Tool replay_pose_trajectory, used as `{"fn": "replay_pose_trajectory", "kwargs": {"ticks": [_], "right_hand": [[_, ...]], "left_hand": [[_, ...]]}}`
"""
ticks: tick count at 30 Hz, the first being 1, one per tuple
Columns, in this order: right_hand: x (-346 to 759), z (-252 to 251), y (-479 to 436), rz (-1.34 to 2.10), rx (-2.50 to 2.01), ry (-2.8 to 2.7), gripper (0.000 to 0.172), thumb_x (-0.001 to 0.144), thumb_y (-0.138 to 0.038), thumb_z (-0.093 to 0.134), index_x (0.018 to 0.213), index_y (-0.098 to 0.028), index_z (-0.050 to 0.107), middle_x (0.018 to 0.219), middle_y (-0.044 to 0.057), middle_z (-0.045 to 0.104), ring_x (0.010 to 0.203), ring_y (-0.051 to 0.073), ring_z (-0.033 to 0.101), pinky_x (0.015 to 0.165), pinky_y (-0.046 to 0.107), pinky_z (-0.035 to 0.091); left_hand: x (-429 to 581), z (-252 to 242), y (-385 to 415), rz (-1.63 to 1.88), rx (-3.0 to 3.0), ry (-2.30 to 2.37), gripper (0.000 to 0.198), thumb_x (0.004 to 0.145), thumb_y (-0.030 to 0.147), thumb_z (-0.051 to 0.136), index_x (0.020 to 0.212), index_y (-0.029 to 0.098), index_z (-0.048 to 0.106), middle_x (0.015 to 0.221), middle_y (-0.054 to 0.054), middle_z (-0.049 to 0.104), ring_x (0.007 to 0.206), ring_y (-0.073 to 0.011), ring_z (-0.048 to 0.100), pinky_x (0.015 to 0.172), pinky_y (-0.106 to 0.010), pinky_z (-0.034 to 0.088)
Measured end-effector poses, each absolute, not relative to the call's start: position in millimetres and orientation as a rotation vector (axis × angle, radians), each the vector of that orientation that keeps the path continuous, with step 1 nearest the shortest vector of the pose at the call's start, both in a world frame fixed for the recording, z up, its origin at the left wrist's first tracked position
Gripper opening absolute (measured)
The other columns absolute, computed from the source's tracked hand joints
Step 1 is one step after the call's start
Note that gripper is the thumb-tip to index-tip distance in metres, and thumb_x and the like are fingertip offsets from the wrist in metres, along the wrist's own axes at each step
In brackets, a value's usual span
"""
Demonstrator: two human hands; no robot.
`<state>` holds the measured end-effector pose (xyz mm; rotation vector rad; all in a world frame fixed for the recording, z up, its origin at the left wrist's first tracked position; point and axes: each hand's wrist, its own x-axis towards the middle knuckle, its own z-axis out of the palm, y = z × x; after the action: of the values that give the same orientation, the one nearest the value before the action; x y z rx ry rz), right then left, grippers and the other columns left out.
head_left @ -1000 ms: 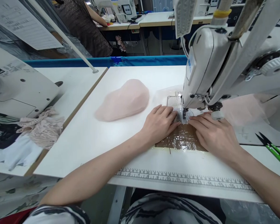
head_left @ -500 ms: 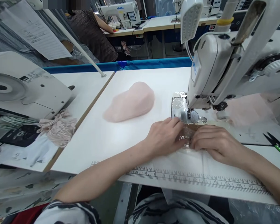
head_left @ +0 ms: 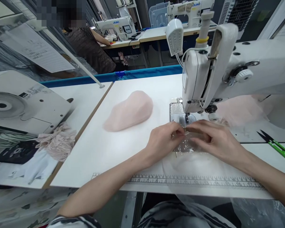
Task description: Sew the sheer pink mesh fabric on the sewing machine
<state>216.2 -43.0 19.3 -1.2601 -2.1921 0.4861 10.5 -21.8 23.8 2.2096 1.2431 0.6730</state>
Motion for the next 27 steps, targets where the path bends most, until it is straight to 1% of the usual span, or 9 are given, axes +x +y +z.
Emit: {"fn": "replay_pose_trajectory", "kwargs": {"ticks": [2, 3, 7, 10, 12, 15, 19, 22, 27], "right_hand": [[214, 19, -45, 0.668, -1.303, -2.124, 0.025, 0.087, -0.020, 0.053, 0.108, -0.022, 0.067, 0.101, 0.004, 0.071, 0.073, 0.015, 0.067, 0.065, 0.028, 0.056], [214, 19, -45, 0.765, -1.315, -2.092, 0.022, 0.087, -0.020, 0.052, 0.101, -0.022, 0.069, 0.093, 0.003, 0.072, 0.069, 0.014, 0.067, 0.062, 0.026, 0.056], [217, 20, -43, 1.118, -1.364, -1.948, 0.018, 0.088, -0.024, 0.053, 0.090, -0.020, 0.070, 0.078, 0.001, 0.070, 0.038, 0.007, 0.053, 0.039, 0.022, 0.047], [218, 24, -41, 1.330, -1.348, -1.861, 0.017, 0.087, -0.025, 0.054, 0.087, -0.018, 0.069, 0.065, 0.000, 0.067, 0.039, 0.008, 0.055, 0.041, 0.021, 0.048], [217, 28, -41, 1.390, -1.352, -1.830, 0.016, 0.086, -0.025, 0.055, 0.085, -0.018, 0.069, 0.057, -0.001, 0.064, 0.043, 0.011, 0.058, 0.042, 0.021, 0.049], [216, 31, -42, 1.342, -1.365, -1.850, 0.015, 0.085, -0.028, 0.057, 0.083, -0.019, 0.069, 0.054, -0.001, 0.062, 0.047, 0.012, 0.058, 0.042, 0.021, 0.048], [214, 29, -45, 1.251, -1.314, -1.865, 0.017, 0.087, -0.032, 0.056, 0.084, -0.022, 0.069, 0.068, 0.000, 0.066, 0.051, 0.011, 0.058, 0.045, 0.022, 0.047], [214, 27, -47, 1.089, -1.282, -1.921, 0.018, 0.088, -0.030, 0.053, 0.085, -0.023, 0.069, 0.075, 0.000, 0.067, 0.056, 0.011, 0.059, 0.050, 0.024, 0.048], [214, 25, -48, 0.818, -1.219, -2.014, 0.015, 0.087, -0.023, 0.055, 0.082, -0.021, 0.068, 0.073, 0.000, 0.065, 0.064, 0.012, 0.059, 0.054, 0.024, 0.046]], "left_hand": [[11, 27, -22, 0.671, 2.040, 1.174, 0.004, 0.079, 0.022, 0.067, 0.078, 0.019, 0.067, 0.073, 0.003, 0.066, 0.063, -0.0084, 0.056, 0.054, -0.019, 0.038], [10, 29, -21, 0.633, 1.932, 1.133, 0.005, 0.079, 0.023, 0.068, 0.077, 0.018, 0.068, 0.072, 0.002, 0.066, 0.063, -0.0086, 0.057, 0.054, -0.019, 0.039], [7, 34, -14, 0.400, 1.517, 0.975, 0.005, 0.075, 0.019, 0.070, 0.074, 0.014, 0.069, 0.068, 0.000, 0.067, 0.055, -0.0071, 0.058, 0.050, -0.018, 0.042], [4, 36, -10, 0.289, 1.370, 0.916, 0.005, 0.075, 0.018, 0.069, 0.076, 0.013, 0.067, 0.067, -0.001, 0.068, 0.049, -0.0065, 0.058, 0.046, -0.017, 0.040], [3, 37, -8, 0.261, 1.354, 0.909, 0.006, 0.077, 0.018, 0.068, 0.079, 0.012, 0.066, 0.070, -0.003, 0.069, 0.055, -0.0087, 0.063, 0.046, -0.016, 0.039], [2, 36, -9, 0.275, 1.412, 0.906, 0.009, 0.079, 0.021, 0.067, 0.082, 0.013, 0.065, 0.072, -0.003, 0.067, 0.060, -0.0085, 0.062, 0.046, -0.015, 0.038], [4, 32, -13, 0.342, 1.548, 0.907, 0.012, 0.080, 0.026, 0.067, 0.082, 0.014, 0.067, 0.067, 0.000, 0.063, 0.057, -0.0075, 0.056, 0.054, -0.018, 0.044], [6, 29, -17, 0.396, 1.689, 0.955, 0.015, 0.084, 0.027, 0.062, 0.088, 0.016, 0.070, 0.067, 0.000, 0.063, 0.058, -0.0088, 0.057, 0.055, -0.019, 0.045], [10, 27, -22, 0.482, 1.776, 0.936, 0.018, 0.088, 0.027, 0.059, 0.096, 0.017, 0.072, 0.072, -0.002, 0.067, 0.058, -0.0084, 0.055, 0.054, -0.019, 0.044]]}}
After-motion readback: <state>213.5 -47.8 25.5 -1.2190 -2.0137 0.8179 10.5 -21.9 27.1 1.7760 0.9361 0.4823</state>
